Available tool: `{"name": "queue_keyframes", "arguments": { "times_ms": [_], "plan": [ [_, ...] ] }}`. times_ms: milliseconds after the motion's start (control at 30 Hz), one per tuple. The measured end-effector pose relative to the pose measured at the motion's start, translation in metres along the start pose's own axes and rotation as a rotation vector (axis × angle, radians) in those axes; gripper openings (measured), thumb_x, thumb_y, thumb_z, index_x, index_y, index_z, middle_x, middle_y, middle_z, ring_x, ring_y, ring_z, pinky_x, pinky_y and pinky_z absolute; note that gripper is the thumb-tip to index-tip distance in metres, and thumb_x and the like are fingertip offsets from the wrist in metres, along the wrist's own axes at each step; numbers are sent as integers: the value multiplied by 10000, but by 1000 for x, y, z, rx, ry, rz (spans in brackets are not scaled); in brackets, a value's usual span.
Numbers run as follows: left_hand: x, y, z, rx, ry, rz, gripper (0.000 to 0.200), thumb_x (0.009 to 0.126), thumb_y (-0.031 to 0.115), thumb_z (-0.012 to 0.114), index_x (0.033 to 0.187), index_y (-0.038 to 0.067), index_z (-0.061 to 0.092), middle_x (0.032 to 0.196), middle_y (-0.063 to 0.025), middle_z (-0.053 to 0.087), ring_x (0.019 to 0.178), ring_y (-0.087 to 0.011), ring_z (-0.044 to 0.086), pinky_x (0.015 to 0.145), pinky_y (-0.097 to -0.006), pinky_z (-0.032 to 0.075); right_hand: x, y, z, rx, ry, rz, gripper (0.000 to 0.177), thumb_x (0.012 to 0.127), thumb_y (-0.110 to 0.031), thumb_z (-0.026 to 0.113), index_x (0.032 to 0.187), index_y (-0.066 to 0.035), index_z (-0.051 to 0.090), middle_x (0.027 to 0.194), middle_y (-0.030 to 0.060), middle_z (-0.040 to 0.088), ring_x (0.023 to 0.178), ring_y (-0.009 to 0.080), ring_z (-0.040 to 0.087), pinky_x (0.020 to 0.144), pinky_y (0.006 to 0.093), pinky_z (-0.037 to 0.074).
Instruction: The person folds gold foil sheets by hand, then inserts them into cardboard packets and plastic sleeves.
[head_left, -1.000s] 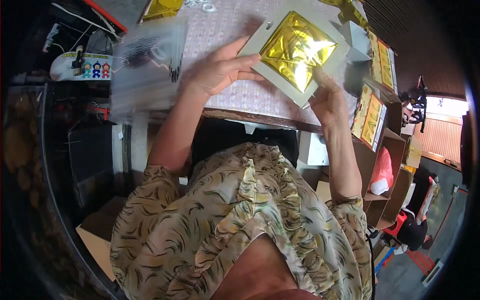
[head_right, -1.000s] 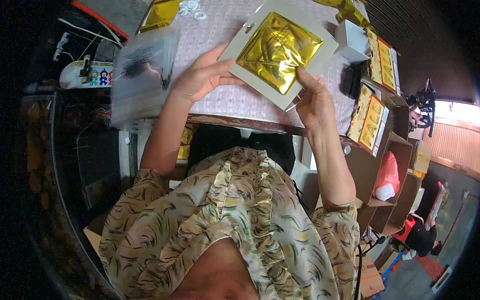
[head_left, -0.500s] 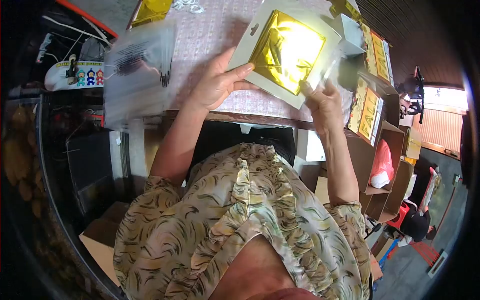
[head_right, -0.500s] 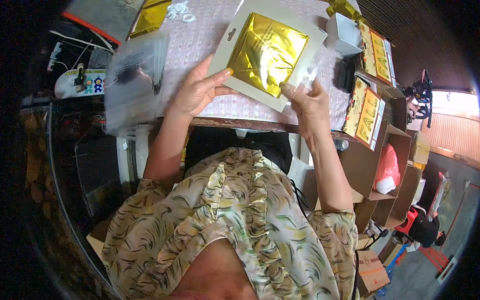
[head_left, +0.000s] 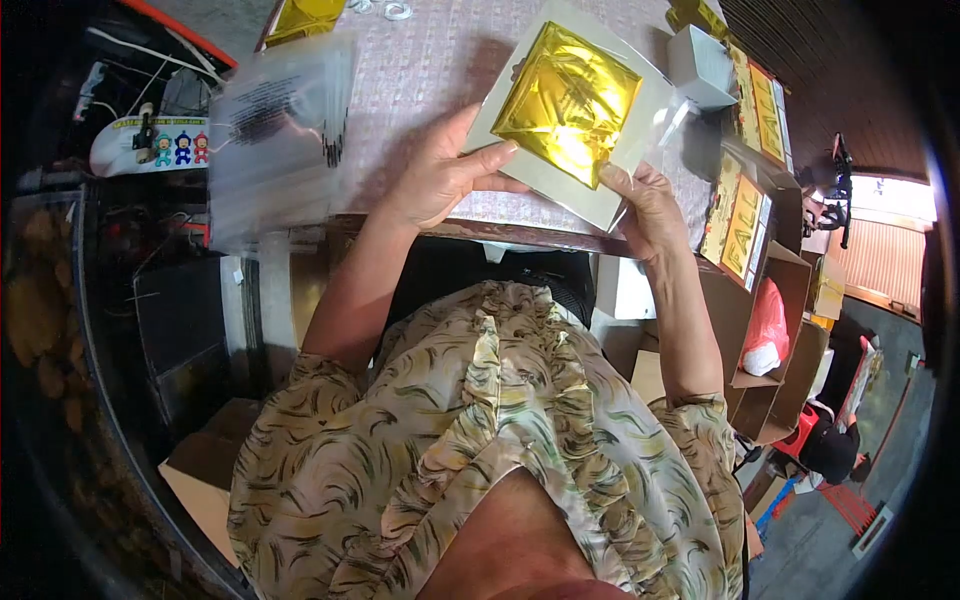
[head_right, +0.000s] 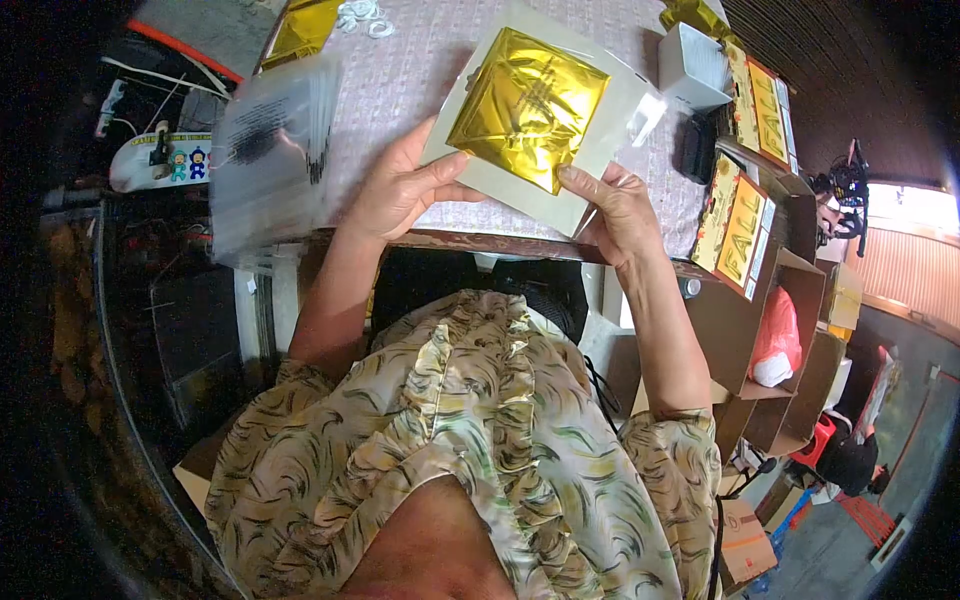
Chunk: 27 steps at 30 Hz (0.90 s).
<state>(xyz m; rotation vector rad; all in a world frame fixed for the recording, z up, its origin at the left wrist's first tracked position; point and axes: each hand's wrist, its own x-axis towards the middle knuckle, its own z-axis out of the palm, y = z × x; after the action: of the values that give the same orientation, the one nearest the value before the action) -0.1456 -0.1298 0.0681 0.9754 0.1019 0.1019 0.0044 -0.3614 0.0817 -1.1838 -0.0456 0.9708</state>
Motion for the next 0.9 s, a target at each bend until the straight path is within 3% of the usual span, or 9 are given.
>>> {"name": "queue_keyframes", "arguments": {
  "times_ms": [300, 533, 633, 700, 733, 800, 833, 900],
  "plan": [
    [-3, -15, -1, -39, 56, -22, 457, 1048, 81, 588, 1481, 56, 444, 1340, -98, 604, 1172, -226, 657, 939, -407, 628, 4, 5, 12, -139, 35, -123, 337, 851, -13, 817, 1172, 4, 716, 1093, 115, 768, 932, 183, 743, 840, 318, 606],
    [-6, -17, 5, -40, 72, 8, 424, 1054, 67, 569, 1461, 55, 451, 1335, -104, 605, 1166, -225, 657, 926, -410, 634, 5, -2, 11, -140, 36, -96, 336, 869, -50, 816, 1180, 14, 705, 1101, 128, 761, 926, 194, 744, 842, 317, 604],
    [-7, -19, 5, -56, 100, 12, 428, 1057, 59, 554, 1469, 54, 435, 1343, -111, 598, 1179, -229, 652, 936, -416, 632, 3, -8, 9, -3, 49, -14, 343, 904, -103, 798, 1207, 11, 684, 1098, 124, 756, 949, 204, 740, 855, 333, 606],
    [-8, -24, 5, -116, 123, 46, 445, 1057, 54, 549, 1482, 53, 417, 1348, -121, 593, 1185, -238, 649, 950, -424, 626, -4, -16, 8, 59, 195, 180, 339, 950, -151, 755, 1234, 10, 662, 1090, 116, 750, 985, 213, 734, 889, 367, 606],
    [-8, -25, 8, -111, 120, 49, 445, 1057, 54, 549, 1482, 53, 417, 1348, -121, 593, 1185, -238, 649, 950, -424, 626, -9, -15, 11, 60, 192, 175, 339, 950, -151, 755, 1234, 10, 662, 1090, 116, 750, 985, 213, 734, 889, 367, 606],
    [-11, -31, 18, -178, 166, 65, 449, 1059, 50, 543, 1487, 61, 407, 1361, -127, 581, 1195, -244, 641, 957, -435, 622, -17, -10, 19, 200, 149, -16, 340, 976, -169, 725, 1255, 10, 647, 1096, 109, 744, 983, 214, 728, 863, 350, 593],
    [-13, -36, 21, -198, 196, 63, 425, 1053, 43, 549, 1468, 71, 463, 1334, -125, 603, 1165, -247, 658, 974, -425, 611, -15, -7, 15, 203, 146, -14, 340, 976, -169, 725, 1255, 10, 647, 1096, 109, 744, 983, 214, 728, 863, 350, 593],
    [-18, -35, 11, -54, 160, 21, 408, 1048, 86, 575, 1449, 72, 502, 1272, -121, 640, 1122, -230, 675, 958, -398, 607, -9, -2, -3, -9, 15, -198, 287, 982, -177, 717, 1198, 10, 684, 1049, 90, 749, 912, 172, 716, 809, 295, 562]
  ]
}}
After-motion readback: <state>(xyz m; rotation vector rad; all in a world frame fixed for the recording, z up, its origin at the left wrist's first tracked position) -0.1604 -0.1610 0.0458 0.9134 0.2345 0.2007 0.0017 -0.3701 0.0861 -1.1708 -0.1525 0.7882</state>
